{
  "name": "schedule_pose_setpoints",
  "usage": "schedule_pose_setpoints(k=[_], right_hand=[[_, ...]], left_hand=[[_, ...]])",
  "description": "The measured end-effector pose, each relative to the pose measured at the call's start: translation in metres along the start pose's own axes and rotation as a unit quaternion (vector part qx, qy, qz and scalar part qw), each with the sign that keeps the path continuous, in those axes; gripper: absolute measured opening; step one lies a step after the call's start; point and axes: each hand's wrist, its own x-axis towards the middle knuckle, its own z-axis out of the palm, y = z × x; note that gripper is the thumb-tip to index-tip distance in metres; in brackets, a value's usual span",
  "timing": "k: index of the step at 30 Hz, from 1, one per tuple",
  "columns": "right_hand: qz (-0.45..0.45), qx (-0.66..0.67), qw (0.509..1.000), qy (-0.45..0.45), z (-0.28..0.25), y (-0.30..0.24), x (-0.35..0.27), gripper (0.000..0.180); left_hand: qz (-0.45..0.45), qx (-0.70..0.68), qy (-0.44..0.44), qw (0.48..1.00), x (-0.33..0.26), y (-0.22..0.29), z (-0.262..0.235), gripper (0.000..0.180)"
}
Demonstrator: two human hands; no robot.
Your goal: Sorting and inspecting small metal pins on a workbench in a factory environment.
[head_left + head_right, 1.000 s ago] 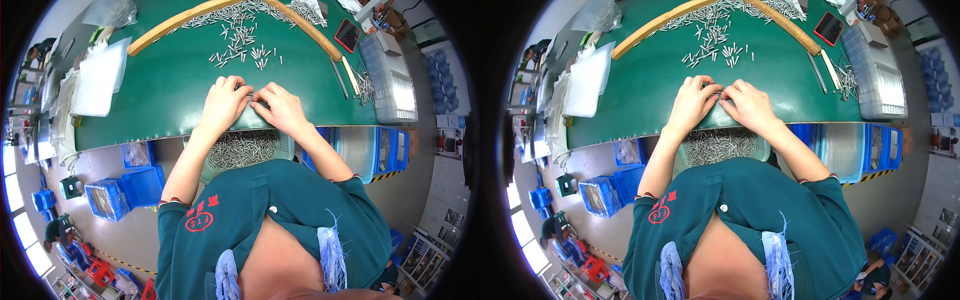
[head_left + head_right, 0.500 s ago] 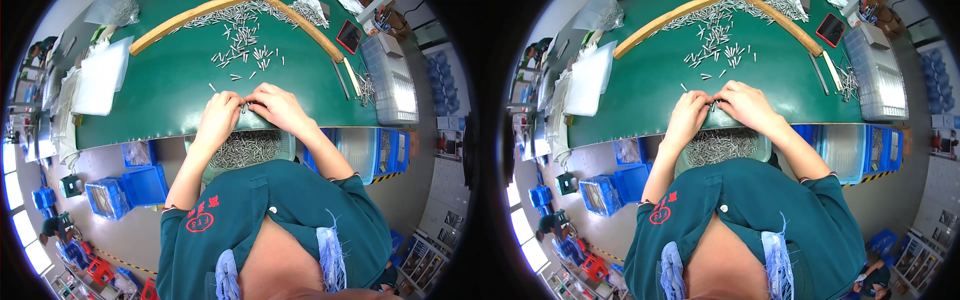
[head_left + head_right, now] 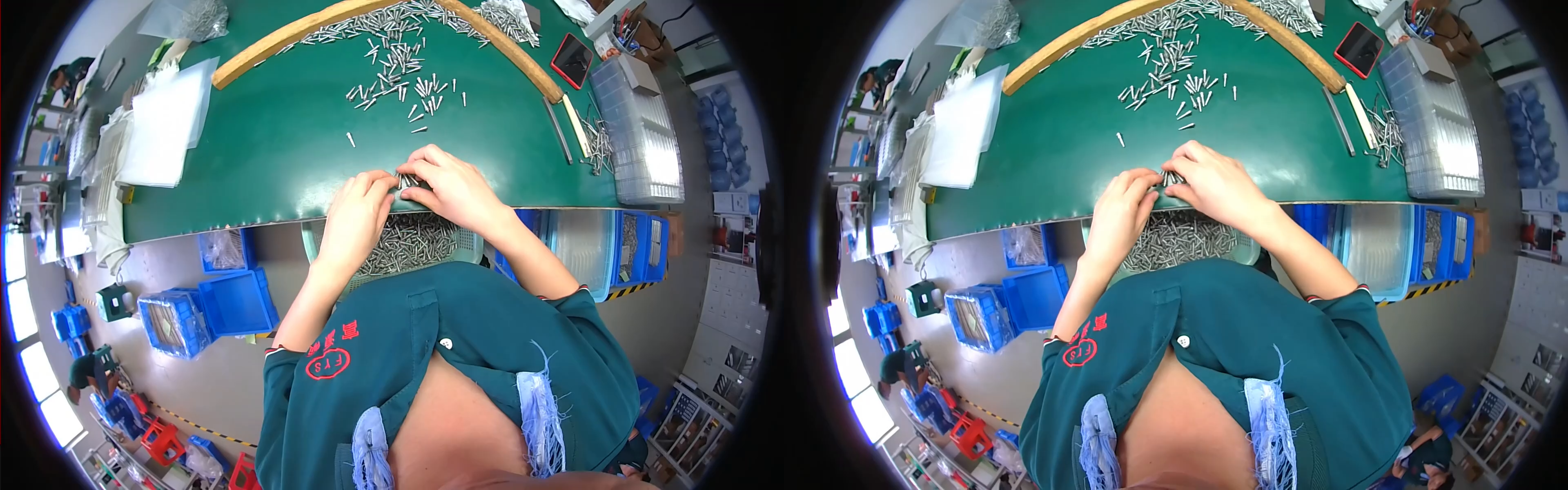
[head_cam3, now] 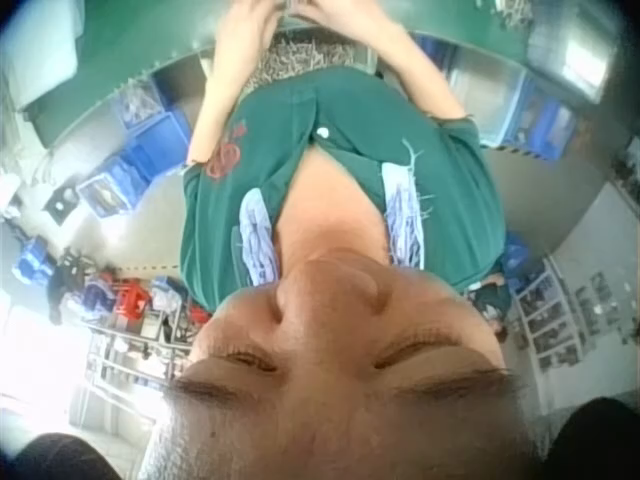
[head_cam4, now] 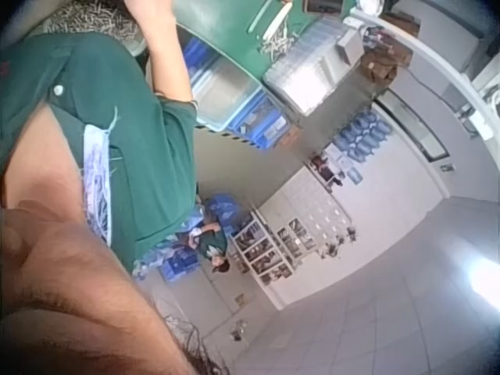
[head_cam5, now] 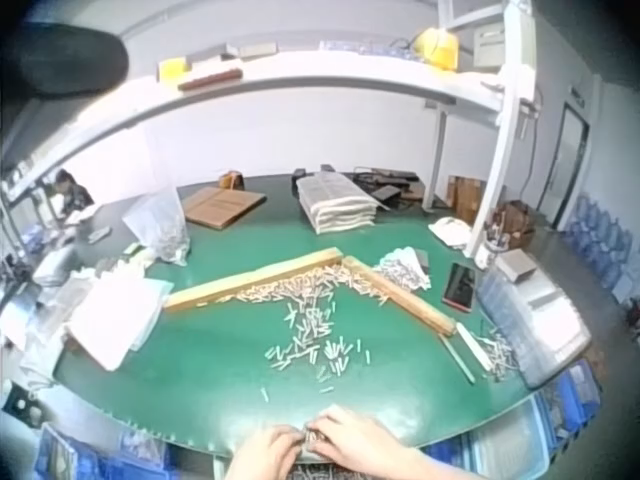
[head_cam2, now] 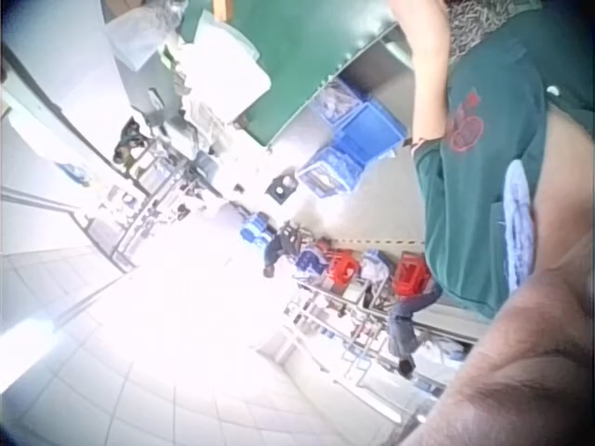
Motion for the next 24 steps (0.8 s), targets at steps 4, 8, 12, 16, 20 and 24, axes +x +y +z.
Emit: schedule_pose_setpoints(k=[4,8,12,16,20,24], right_hand=[[-0.018,-0.038,0.999,0.031,0.003,-0.005,0.001,0.029],[-0.022,-0.047,0.998,0.025,0.008,0.002,0.0,0.029],[-0.044,-0.038,0.998,0.032,0.002,0.001,-0.002,0.028],[-0.043,-0.039,0.997,0.047,0.001,-0.002,-0.003,0.025],[-0.045,-0.06,0.996,0.044,0.007,0.003,-0.003,0.023],[-0.044,-0.044,0.998,0.019,0.001,0.002,-0.009,0.02]], left_hand=[[-0.058,0.034,0.016,0.998,-0.001,0.003,0.001,0.014],[-0.063,0.058,0.002,0.996,0.001,0.003,0.002,0.012],[-0.067,0.056,0.013,0.996,0.002,0.001,0.007,0.01],[-0.054,0.036,0.021,0.998,-0.001,0.002,0.008,0.011],[-0.173,-0.172,-0.053,0.968,-0.008,0.008,-0.006,0.017],[-0.303,-0.534,-0.214,0.76,-0.027,-0.004,0.001,0.032]])
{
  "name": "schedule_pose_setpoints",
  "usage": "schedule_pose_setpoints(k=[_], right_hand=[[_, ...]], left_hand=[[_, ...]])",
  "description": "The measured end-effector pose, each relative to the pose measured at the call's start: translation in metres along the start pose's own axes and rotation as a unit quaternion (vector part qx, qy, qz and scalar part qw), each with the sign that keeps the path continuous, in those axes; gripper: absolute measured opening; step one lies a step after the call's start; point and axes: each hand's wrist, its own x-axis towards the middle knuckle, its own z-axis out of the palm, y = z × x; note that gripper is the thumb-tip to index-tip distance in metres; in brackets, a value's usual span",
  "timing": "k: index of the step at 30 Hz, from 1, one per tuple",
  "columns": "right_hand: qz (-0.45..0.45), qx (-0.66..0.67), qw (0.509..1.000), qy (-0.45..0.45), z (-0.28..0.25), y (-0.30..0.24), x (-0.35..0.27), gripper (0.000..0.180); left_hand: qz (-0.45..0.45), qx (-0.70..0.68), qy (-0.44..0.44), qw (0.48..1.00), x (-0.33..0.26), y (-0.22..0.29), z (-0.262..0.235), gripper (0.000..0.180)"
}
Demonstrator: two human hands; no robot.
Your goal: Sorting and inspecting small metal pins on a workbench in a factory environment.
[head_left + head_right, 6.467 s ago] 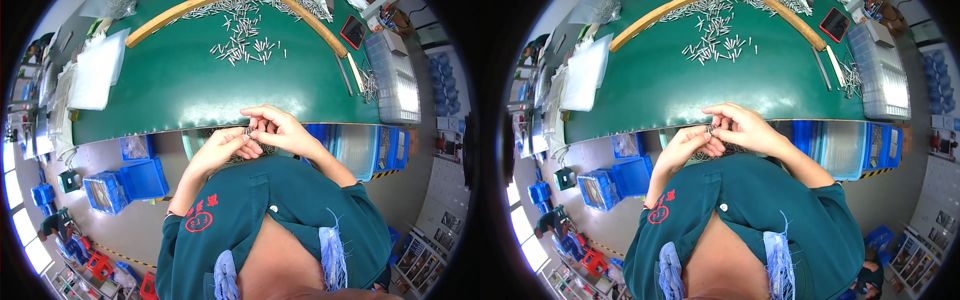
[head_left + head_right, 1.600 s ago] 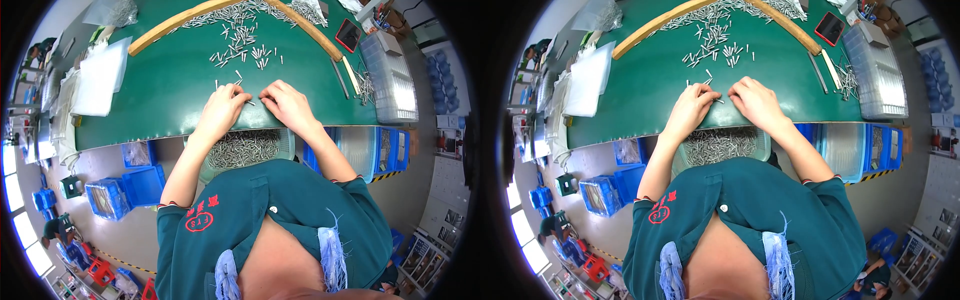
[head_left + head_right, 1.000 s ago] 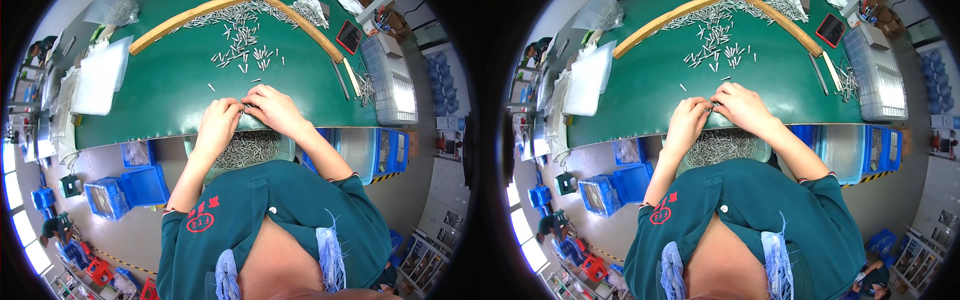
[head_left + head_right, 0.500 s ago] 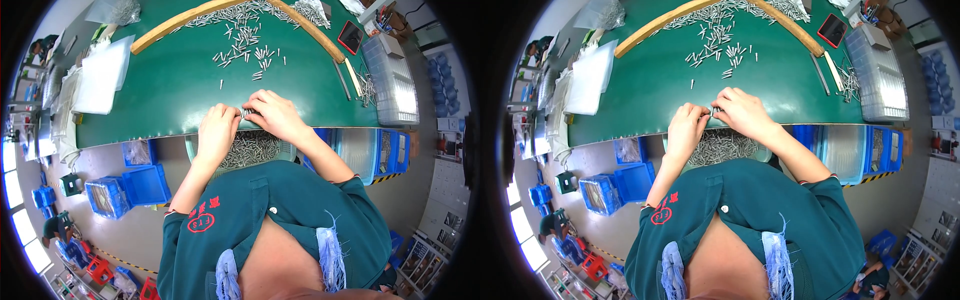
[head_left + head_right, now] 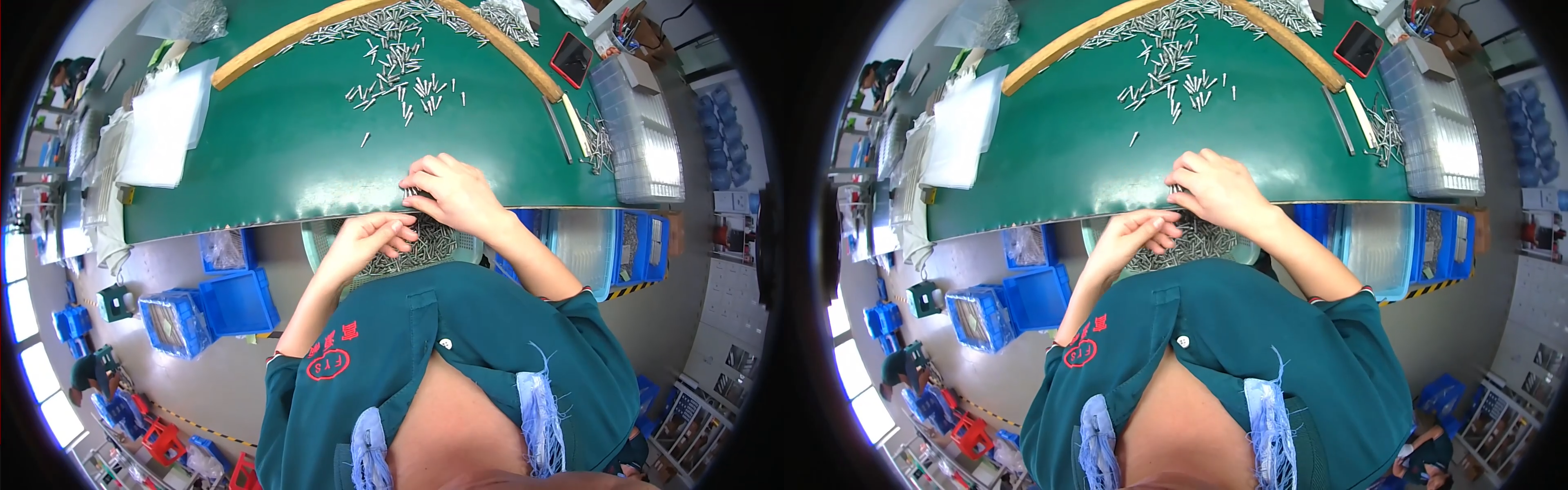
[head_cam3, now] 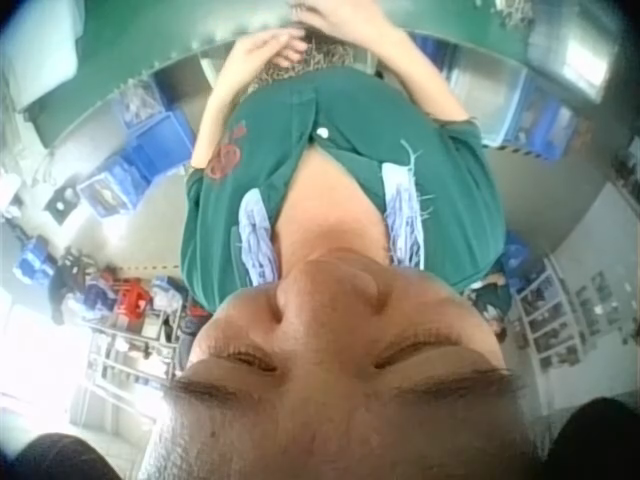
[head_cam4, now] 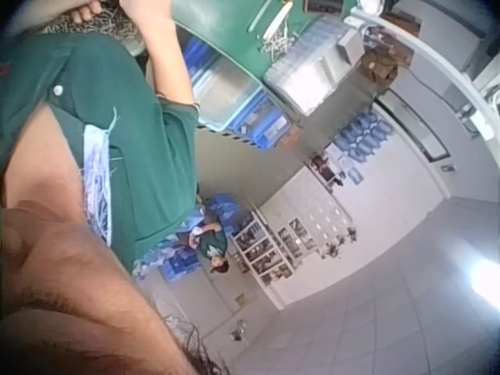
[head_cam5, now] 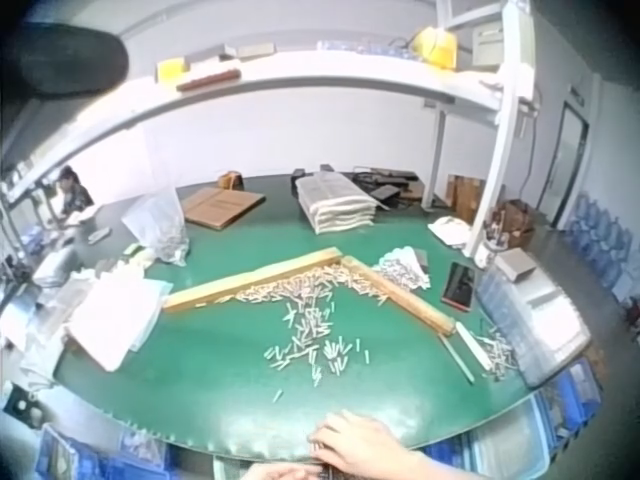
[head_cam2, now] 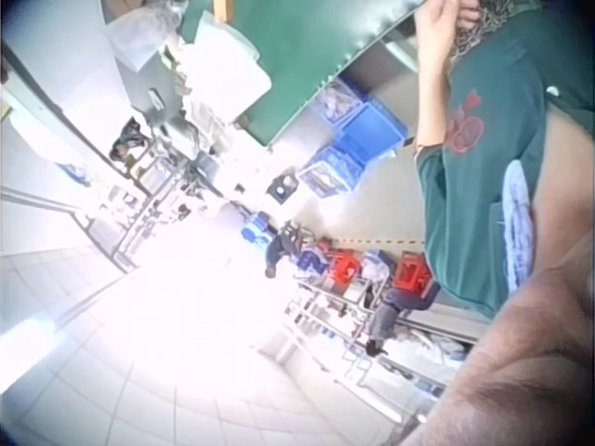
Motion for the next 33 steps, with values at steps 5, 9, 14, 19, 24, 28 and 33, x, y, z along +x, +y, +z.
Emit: schedule_pose_setpoints(k=[5,9,14,19,24,28,33], right_hand=[[-0.003,0.013,0.999,-0.052,-0.005,-0.006,-0.017,0.021],[0.001,0.037,0.997,-0.069,-0.011,-0.016,-0.026,0.026],[0.028,0.086,0.993,-0.076,-0.014,-0.014,-0.026,0.033],[0.071,0.126,0.987,-0.074,-0.011,-0.015,-0.028,0.034],[0.079,0.217,0.97,-0.075,-0.017,-0.018,-0.024,0.039],[0.09,0.312,0.942,-0.079,-0.02,-0.021,-0.021,0.042],[0.115,0.372,0.917,-0.089,-0.02,-0.019,-0.02,0.041]], left_hand=[[-0.083,-0.36,-0.068,0.927,0.014,-0.016,0.009,0.037],[-0.066,-0.397,-0.109,0.909,0.024,-0.029,0.009,0.029],[-0.059,-0.334,-0.08,0.937,0.021,-0.022,0.018,0.031],[-0.035,-0.129,-0.035,0.99,0.014,-0.013,0.023,0.03],[0.018,-0.024,-0.029,0.999,0.006,-0.002,0.02,0.029],[0.033,0.011,-0.022,0.999,0.002,0.008,0.02,0.028],[0.018,0.004,-0.042,0.999,-0.001,0.018,0.018,0.028]])
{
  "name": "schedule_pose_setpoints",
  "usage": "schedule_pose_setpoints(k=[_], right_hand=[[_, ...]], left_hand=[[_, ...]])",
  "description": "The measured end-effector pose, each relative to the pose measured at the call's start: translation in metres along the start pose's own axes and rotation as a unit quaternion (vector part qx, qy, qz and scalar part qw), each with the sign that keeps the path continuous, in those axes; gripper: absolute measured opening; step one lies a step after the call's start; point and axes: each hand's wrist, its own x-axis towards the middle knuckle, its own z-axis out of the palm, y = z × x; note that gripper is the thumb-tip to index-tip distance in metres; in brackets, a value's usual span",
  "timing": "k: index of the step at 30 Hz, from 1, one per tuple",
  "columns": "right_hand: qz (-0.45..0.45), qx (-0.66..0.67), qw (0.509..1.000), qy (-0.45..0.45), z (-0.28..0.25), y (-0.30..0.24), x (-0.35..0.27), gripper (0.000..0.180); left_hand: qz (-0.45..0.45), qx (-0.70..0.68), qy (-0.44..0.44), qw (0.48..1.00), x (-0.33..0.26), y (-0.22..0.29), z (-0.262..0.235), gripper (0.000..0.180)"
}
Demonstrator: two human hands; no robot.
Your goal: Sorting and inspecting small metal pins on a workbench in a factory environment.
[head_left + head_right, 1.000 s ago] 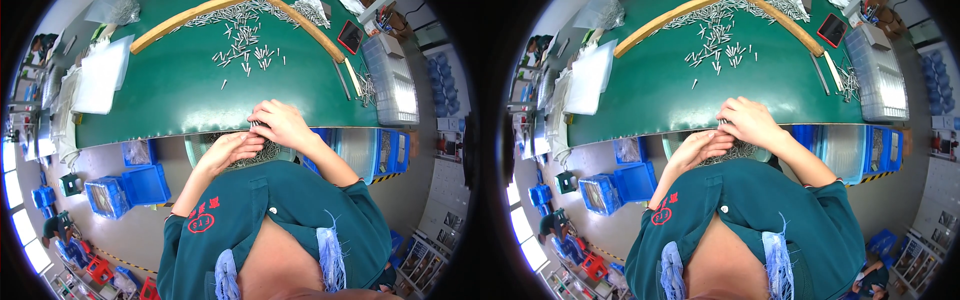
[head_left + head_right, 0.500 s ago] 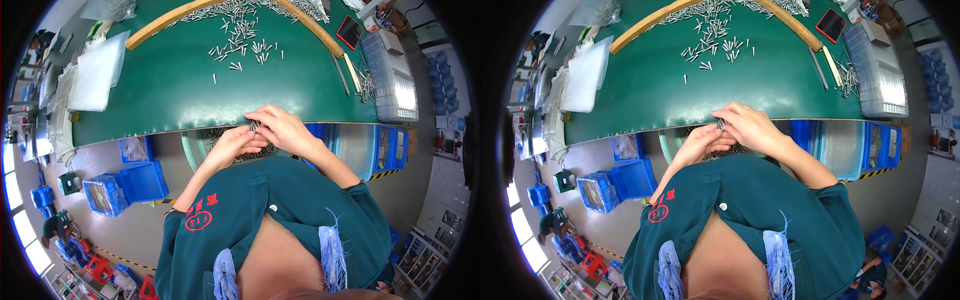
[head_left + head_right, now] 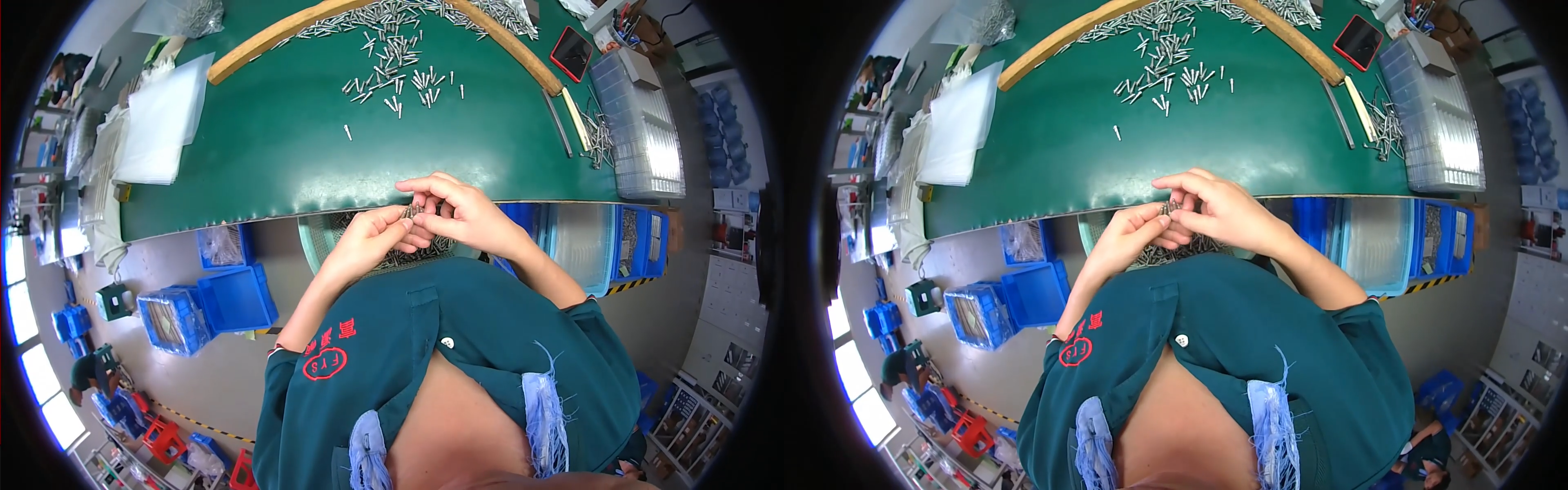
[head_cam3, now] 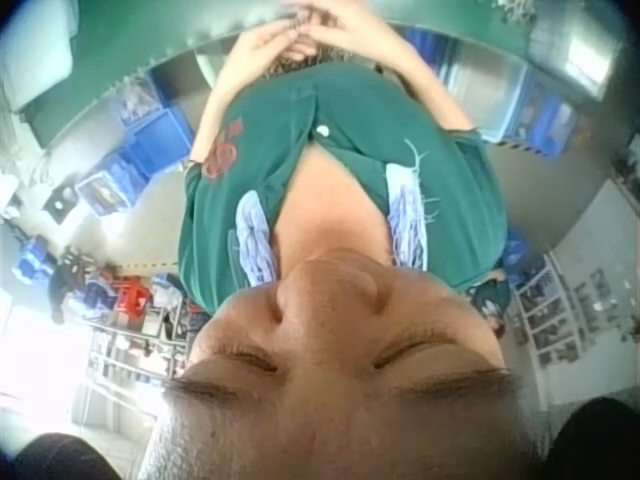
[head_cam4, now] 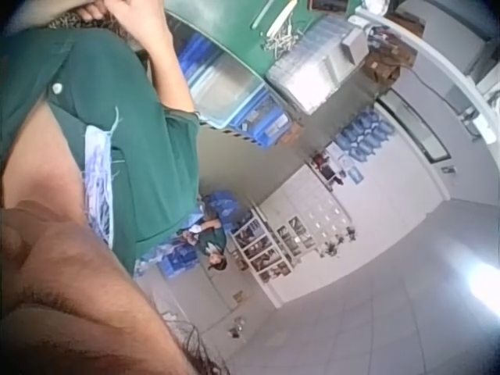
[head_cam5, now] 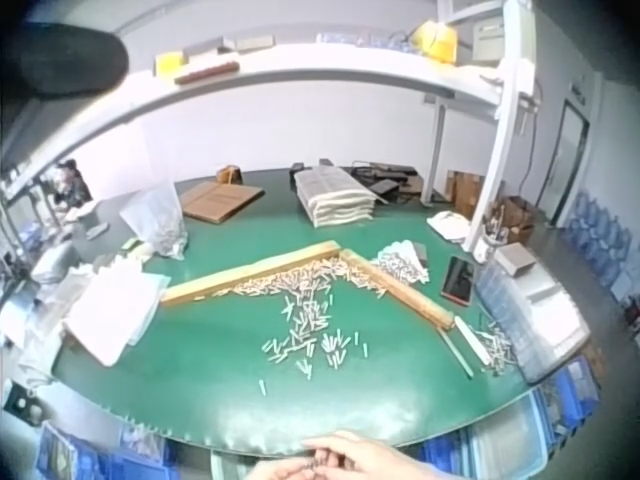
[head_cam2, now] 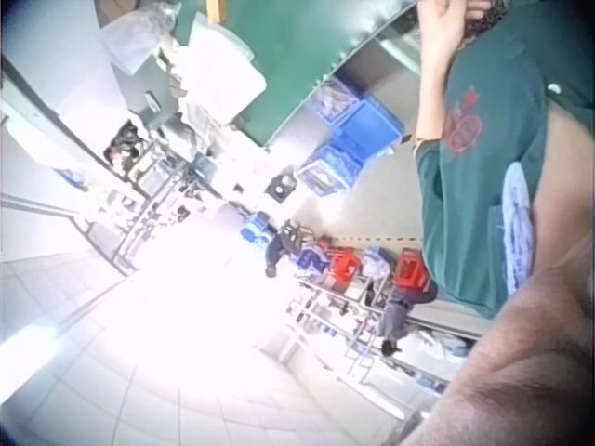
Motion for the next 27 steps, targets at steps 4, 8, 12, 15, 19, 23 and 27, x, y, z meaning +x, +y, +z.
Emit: schedule_pose_setpoints(k=[4,8,12,15,19,23,27], right_hand=[[0.0,0.001,1.0,0.007,0.0,-0.004,0.0,0.041],[-0.011,-0.031,0.999,0.011,-0.002,-0.009,-0.001,0.041],[0.003,-0.036,0.999,0.015,-0.003,-0.011,-0.001,0.042],[0.007,-0.033,0.999,0.019,-0.004,-0.01,-0.001,0.042],[0.005,-0.033,0.999,0.023,-0.004,-0.011,-0.002,0.044],[0.015,-0.017,0.999,0.022,-0.004,-0.011,-0.002,0.039],[0.001,-0.038,0.999,0.013,-0.005,-0.01,-0.001,0.029]], left_hand=[[-0.009,-0.024,0.002,1.0,-0.001,0.003,0.001,0.028],[-0.012,-0.021,0.001,1.0,-0.002,0.004,0.0,0.028],[-0.031,-0.022,-0.004,0.999,-0.003,0.008,0.0,0.028],[-0.029,-0.027,-0.002,0.999,-0.004,0.009,0.001,0.028],[-0.019,-0.017,0.005,1.0,-0.005,0.009,0.001,0.028],[-0.025,-0.016,0.007,1.0,-0.007,0.012,0.001,0.027],[-0.041,-0.018,-0.001,0.999,-0.007,0.012,0.0,0.027]])
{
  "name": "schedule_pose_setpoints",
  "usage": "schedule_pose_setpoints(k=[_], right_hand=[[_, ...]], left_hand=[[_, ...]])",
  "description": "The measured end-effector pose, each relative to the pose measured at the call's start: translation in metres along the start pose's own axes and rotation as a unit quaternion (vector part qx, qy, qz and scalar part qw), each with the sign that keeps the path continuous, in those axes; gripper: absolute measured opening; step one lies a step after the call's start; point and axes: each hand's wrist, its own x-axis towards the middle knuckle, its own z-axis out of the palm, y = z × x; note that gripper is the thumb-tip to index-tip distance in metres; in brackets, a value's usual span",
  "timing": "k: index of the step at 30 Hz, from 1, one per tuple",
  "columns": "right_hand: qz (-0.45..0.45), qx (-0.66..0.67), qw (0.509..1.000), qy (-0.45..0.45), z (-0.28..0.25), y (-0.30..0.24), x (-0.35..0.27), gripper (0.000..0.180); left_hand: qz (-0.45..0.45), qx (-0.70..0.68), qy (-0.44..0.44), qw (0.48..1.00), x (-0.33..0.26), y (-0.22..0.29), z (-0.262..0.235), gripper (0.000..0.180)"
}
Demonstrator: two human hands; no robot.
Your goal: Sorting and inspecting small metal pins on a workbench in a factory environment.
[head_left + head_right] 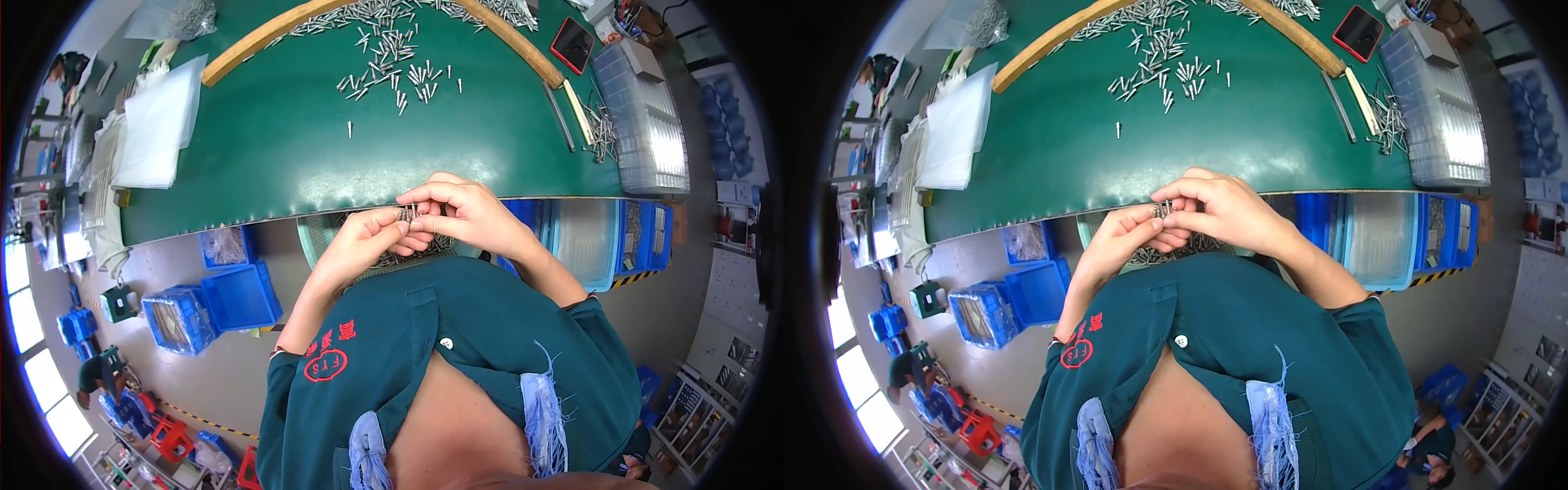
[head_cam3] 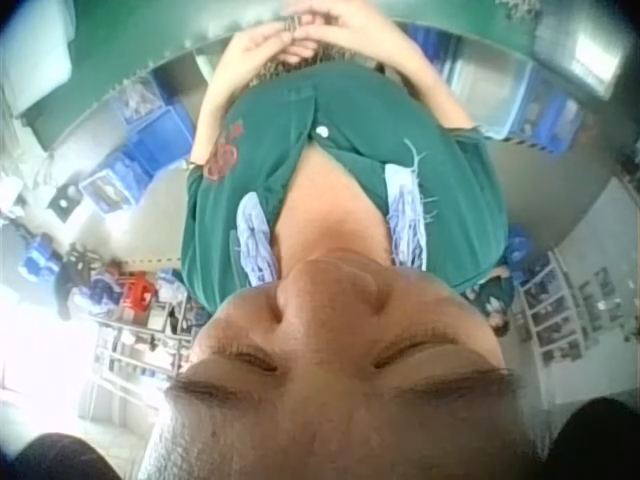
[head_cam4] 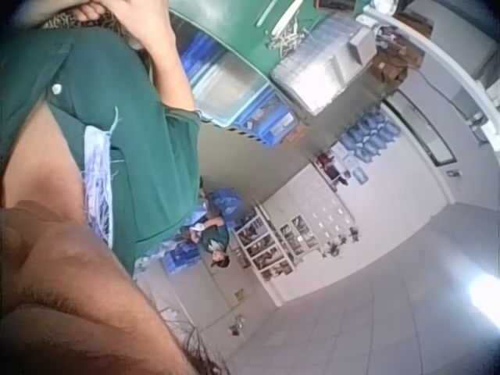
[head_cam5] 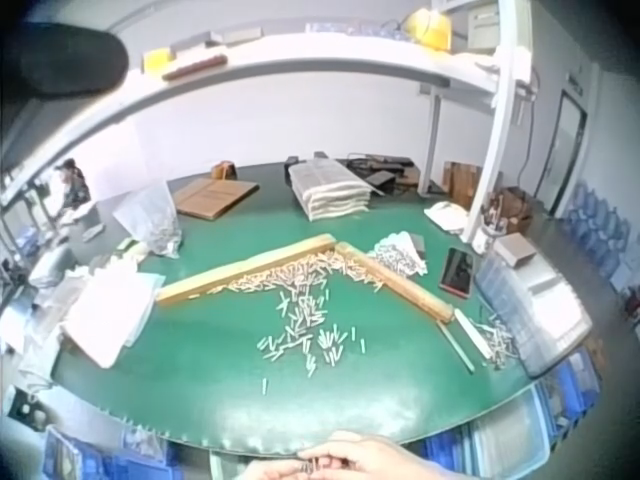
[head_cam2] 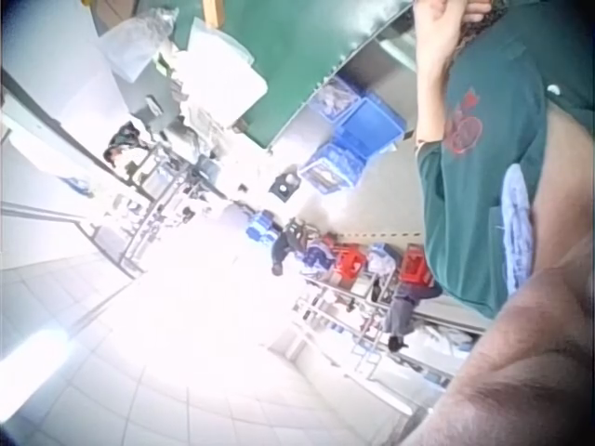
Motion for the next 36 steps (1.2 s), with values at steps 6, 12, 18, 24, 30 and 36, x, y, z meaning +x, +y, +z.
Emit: schedule_pose_setpoints(k=[6,12,18,24,30,36], right_hand=[[0.004,0.014,1.0,0.004,0.0,0.001,0.001,0.023],[0.016,0.014,1.0,0.0,-0.001,0.002,0.002,0.022],[0.013,0.019,1.0,0.004,0.0,0.005,0.002,0.021],[0.026,0.049,0.998,-0.002,0.0,0.007,0.004,0.021],[0.03,0.056,0.998,-0.011,0.001,0.012,0.005,0.017],[0.104,0.306,0.946,-0.002,0.002,0.029,0.012,0.015]], left_hand=[[-0.004,0.003,-0.001,1.0,0.001,0.001,-0.001,0.026],[-0.006,0.005,0.001,1.0,0.002,-0.001,-0.001,0.025],[-0.006,0.008,0.006,1.0,0.003,-0.002,-0.001,0.024],[-0.004,0.014,0.015,1.0,0.003,-0.002,0.0,0.025],[0.0,0.035,0.015,0.999,0.004,-0.002,0.0,0.027],[0.059,0.014,0.016,0.998,0.003,-0.008,-0.002,0.035]])
